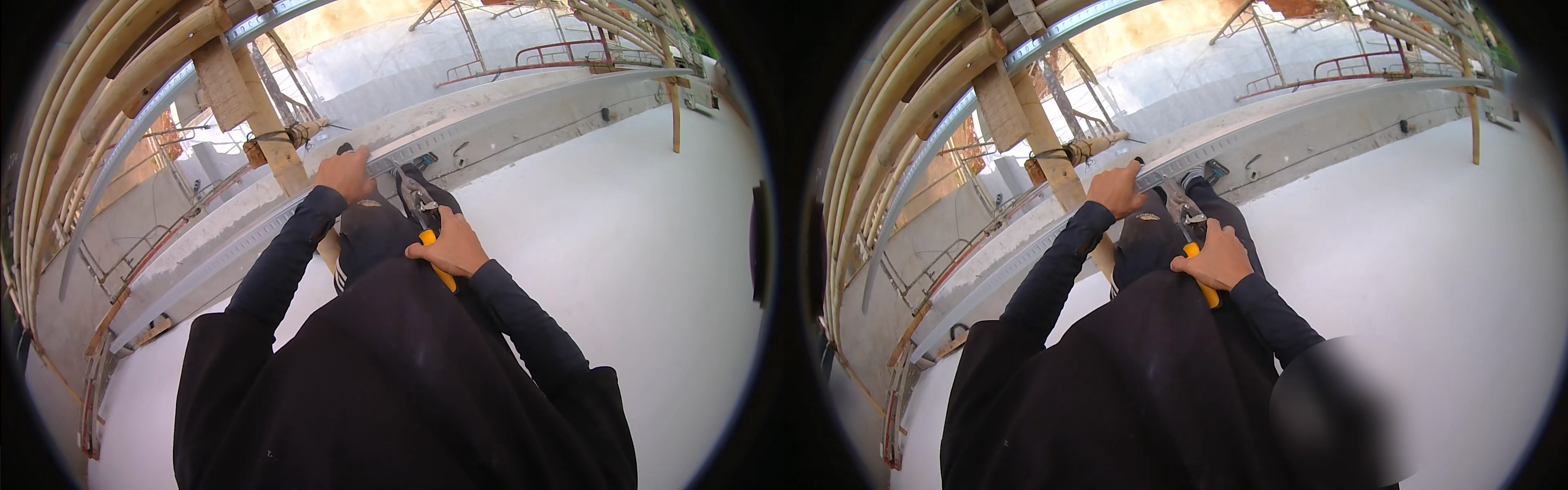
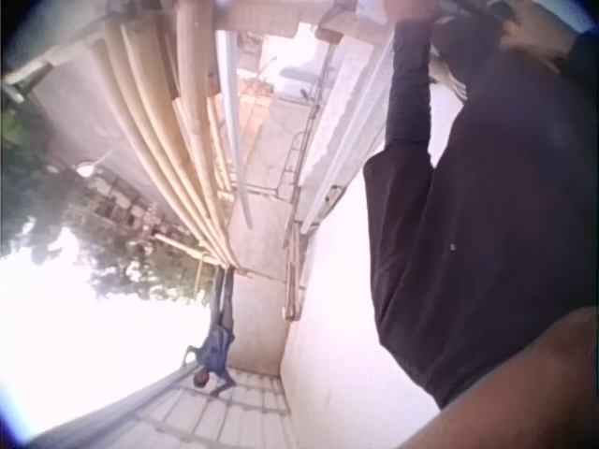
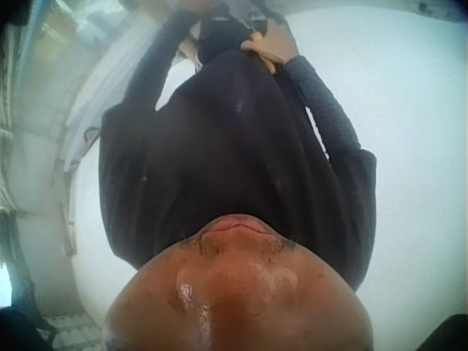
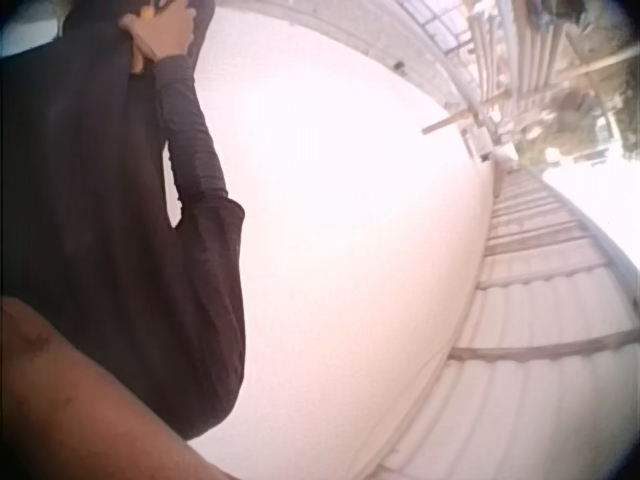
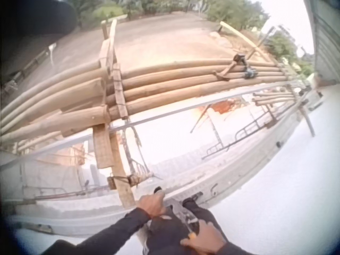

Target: The person measures a curved metal trim piece using a measuring tape and then cuts it using shears while standing on a construction scaffolding.

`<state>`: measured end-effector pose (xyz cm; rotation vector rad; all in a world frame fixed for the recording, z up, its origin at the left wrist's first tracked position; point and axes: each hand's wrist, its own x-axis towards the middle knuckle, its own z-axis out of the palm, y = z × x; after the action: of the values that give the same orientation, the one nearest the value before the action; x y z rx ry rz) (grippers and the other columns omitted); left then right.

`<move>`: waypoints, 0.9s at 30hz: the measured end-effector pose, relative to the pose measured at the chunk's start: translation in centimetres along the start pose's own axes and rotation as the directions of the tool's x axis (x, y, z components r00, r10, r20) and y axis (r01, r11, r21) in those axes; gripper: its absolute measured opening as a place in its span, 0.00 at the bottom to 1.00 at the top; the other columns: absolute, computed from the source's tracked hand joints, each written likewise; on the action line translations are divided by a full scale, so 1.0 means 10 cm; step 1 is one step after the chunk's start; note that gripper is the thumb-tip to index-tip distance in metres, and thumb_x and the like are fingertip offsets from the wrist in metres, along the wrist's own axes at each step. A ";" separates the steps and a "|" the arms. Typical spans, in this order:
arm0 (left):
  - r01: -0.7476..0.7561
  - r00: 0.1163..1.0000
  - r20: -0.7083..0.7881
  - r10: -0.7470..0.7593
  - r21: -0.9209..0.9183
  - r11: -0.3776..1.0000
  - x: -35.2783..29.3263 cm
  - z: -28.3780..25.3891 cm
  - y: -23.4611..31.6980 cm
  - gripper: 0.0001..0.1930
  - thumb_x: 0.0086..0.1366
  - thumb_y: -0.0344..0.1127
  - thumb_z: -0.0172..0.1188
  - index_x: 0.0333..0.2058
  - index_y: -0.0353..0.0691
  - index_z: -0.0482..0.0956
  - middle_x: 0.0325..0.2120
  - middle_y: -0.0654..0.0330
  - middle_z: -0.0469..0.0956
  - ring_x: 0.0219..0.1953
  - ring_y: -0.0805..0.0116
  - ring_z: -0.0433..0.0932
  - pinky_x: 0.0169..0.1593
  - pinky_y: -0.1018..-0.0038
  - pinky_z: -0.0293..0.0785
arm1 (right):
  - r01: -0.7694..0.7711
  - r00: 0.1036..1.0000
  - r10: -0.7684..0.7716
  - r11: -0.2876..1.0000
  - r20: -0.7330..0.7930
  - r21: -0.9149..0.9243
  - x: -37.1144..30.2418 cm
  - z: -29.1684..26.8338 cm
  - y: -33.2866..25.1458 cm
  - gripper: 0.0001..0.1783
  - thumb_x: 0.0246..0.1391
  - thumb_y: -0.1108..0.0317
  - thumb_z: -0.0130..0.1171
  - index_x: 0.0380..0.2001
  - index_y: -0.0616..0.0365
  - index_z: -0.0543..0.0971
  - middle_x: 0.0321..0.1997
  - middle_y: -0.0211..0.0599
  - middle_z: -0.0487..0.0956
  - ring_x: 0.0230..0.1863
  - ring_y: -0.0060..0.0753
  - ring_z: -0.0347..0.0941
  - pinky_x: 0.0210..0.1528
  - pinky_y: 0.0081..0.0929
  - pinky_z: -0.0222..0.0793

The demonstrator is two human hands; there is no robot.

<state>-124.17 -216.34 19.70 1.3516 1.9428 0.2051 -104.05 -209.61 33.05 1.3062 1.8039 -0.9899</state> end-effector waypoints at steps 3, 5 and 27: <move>-0.046 0.999 0.002 0.046 -0.011 0.999 0.04 0.02 -0.07 0.20 0.48 0.42 0.61 0.38 0.37 0.73 0.28 0.46 0.79 0.34 0.45 0.79 0.38 0.55 0.75 | 0.082 0.997 -0.083 0.992 0.002 0.095 0.07 -0.04 0.11 0.60 0.31 0.41 0.70 0.61 0.71 0.59 0.52 0.64 0.68 0.54 0.59 0.69 0.57 0.39 0.66; -0.022 1.000 0.013 0.022 -0.012 1.000 0.04 -0.01 -0.04 0.19 0.48 0.42 0.61 0.37 0.37 0.73 0.28 0.46 0.79 0.34 0.46 0.79 0.38 0.55 0.75 | 0.076 0.997 -0.076 0.994 0.004 0.084 0.08 -0.04 0.10 0.61 0.30 0.41 0.71 0.61 0.71 0.59 0.52 0.64 0.68 0.54 0.58 0.69 0.57 0.39 0.66; -0.224 0.919 0.252 0.304 -0.300 0.927 0.23 -0.08 -0.38 0.30 0.50 0.50 0.66 0.47 0.37 0.70 0.30 0.46 0.79 0.32 0.51 0.81 0.39 0.59 0.76 | 0.019 1.000 -0.021 0.994 0.015 0.112 -0.01 -0.11 0.13 0.47 0.33 0.42 0.70 0.50 0.68 0.74 0.46 0.58 0.78 0.50 0.50 0.75 0.53 0.33 0.69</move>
<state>-127.90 -215.83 17.21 1.3749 1.4246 0.3614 -102.88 -208.43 33.36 1.3453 1.7749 -1.1231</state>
